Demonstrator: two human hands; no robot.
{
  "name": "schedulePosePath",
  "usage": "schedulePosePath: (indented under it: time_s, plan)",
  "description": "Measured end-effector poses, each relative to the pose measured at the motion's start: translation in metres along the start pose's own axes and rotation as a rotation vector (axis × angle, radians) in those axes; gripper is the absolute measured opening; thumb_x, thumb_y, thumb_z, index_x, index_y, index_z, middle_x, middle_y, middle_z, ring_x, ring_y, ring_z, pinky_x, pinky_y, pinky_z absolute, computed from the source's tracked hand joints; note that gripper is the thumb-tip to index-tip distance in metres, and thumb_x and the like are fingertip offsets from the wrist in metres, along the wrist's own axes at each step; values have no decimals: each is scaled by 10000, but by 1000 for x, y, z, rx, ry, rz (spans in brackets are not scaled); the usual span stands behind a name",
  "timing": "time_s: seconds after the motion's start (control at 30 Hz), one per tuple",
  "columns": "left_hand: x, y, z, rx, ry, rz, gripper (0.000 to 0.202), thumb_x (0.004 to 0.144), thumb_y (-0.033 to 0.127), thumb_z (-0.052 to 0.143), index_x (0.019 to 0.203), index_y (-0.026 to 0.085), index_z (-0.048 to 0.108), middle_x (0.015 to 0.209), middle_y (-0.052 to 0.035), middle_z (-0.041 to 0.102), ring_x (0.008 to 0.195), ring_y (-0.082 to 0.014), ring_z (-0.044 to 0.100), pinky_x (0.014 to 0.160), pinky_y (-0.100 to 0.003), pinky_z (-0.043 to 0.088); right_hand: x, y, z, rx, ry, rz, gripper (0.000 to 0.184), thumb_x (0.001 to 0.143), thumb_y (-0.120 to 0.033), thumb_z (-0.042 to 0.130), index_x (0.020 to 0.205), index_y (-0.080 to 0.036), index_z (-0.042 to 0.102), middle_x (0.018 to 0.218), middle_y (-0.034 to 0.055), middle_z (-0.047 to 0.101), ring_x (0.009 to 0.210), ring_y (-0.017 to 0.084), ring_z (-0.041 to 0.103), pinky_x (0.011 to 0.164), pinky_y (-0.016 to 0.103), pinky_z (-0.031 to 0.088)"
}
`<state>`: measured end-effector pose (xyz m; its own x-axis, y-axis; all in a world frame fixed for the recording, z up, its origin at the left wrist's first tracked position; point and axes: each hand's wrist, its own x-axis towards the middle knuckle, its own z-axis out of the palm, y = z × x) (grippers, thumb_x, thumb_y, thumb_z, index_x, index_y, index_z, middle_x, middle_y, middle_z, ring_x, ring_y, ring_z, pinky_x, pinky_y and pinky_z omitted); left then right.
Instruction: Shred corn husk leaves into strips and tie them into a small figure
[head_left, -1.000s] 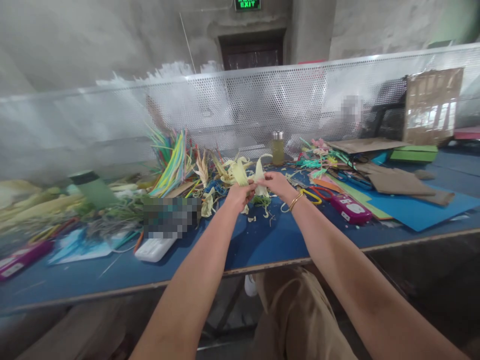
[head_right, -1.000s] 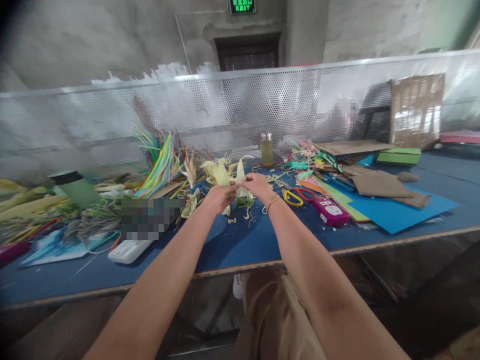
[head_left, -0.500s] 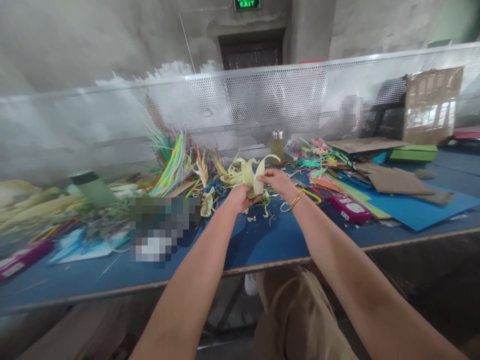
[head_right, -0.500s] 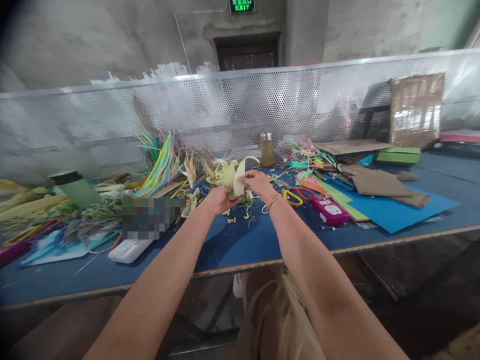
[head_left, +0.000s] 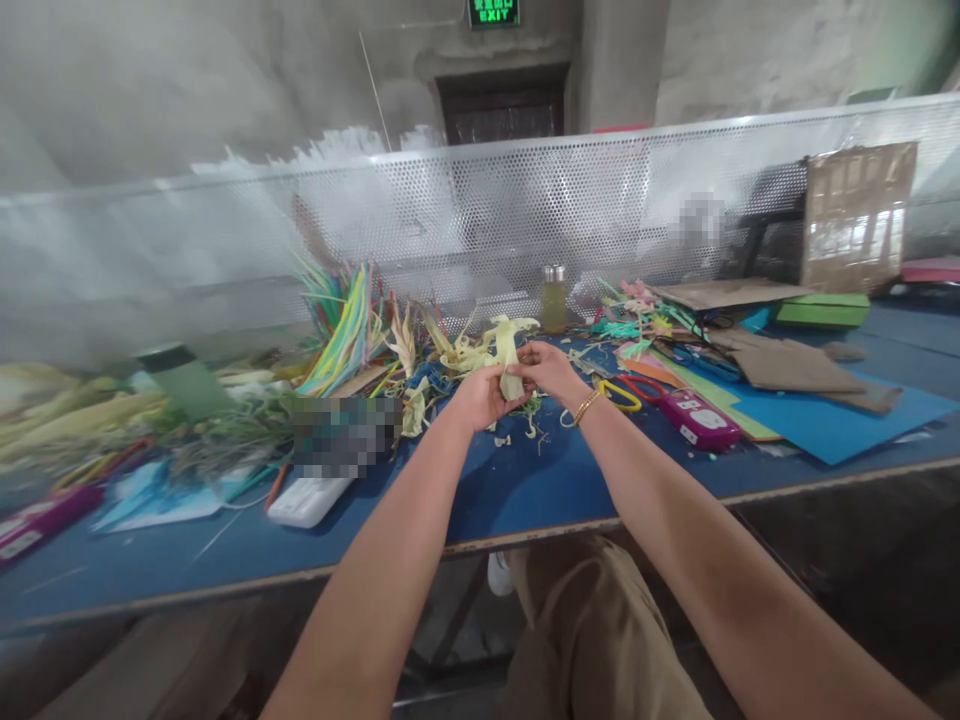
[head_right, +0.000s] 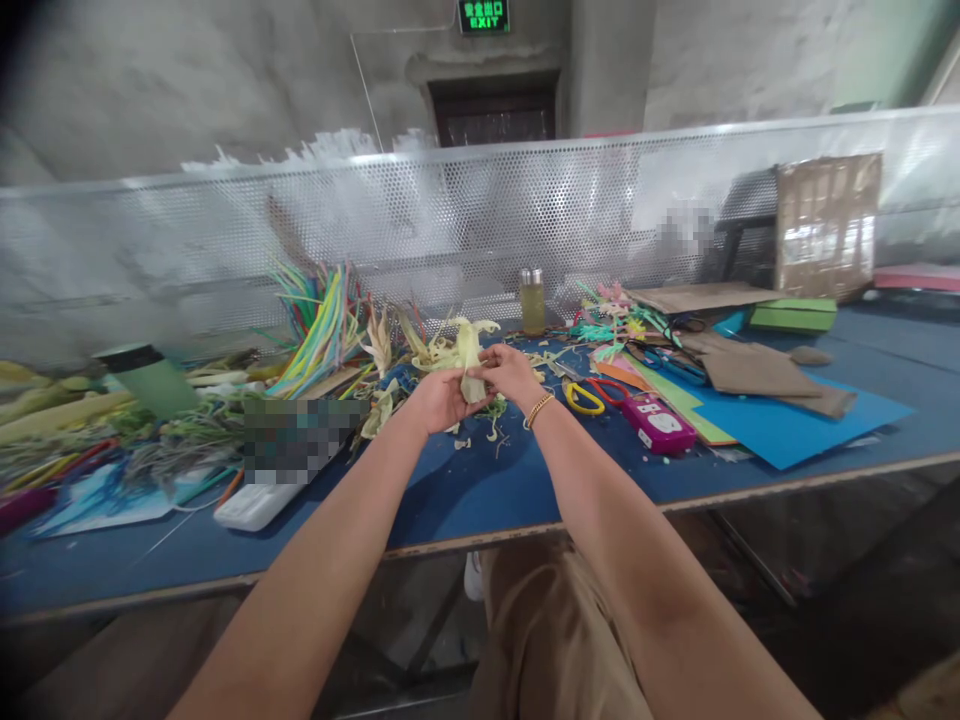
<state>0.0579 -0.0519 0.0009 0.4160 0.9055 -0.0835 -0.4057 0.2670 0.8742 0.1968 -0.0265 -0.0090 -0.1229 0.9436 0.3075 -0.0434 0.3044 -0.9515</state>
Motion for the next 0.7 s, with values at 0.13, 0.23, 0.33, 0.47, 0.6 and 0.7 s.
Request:
schedulePosePath:
  time_s: [0.13, 0.23, 0.33, 0.47, 0.6, 0.7]
  plan:
    - [0, -1, -1, 10, 9, 6, 195, 817, 171, 486, 918, 115, 643, 810, -123, 698, 844, -219, 676, 815, -375, 550, 0, 1, 0, -18, 3, -25, 444, 548, -295, 788, 912, -193, 554, 637, -47, 567, 518, 104, 537, 457, 223, 445]
    - [0, -2, -1, 23, 32, 11, 197, 835, 198, 483, 919, 124, 644, 827, -129, 699, 866, -227, 674, 809, -382, 550, 0, 1, 0, -16, -2, -28, 381, 563, -311, 773, 857, -194, 561, 649, -39, 566, 526, 107, 535, 464, 234, 455]
    - [-1, -2, 0, 19, 48, 13, 230, 871, 250, 451, 931, 131, 638, 852, -134, 695, 880, -228, 671, 800, -384, 552, 0, 0, 0, -5, 13, -21, 333, 554, -327, 775, 750, -195, 540, 633, -46, 543, 511, 94, 509, 478, 241, 460]
    - [1, 0, 0, -1, 29, 13, 312, 913, 344, 409, 982, 141, 635, 894, -134, 693, 891, -224, 668, 797, -384, 556, -1, -3, -1, 5, 6, -20, 287, 585, -342, 751, 696, -197, 530, 569, -52, 510, 476, 89, 473, 458, 234, 421]
    - [4, -2, -1, -13, 88, 51, 240, 910, 244, 422, 985, 135, 622, 885, -122, 696, 865, -204, 672, 807, -376, 558, 1, -2, -5, -22, 64, -61, 258, 597, -360, 724, 697, -185, 562, 583, -22, 556, 502, 111, 498, 487, 250, 425]
    - [5, -3, -2, -13, 128, 98, 223, 874, 149, 458, 1039, 144, 607, 904, -112, 699, 856, -202, 677, 807, -402, 560, 3, 0, -8, -70, 108, -113, 238, 608, -357, 703, 690, -174, 575, 610, -10, 575, 554, 117, 515, 535, 248, 430]
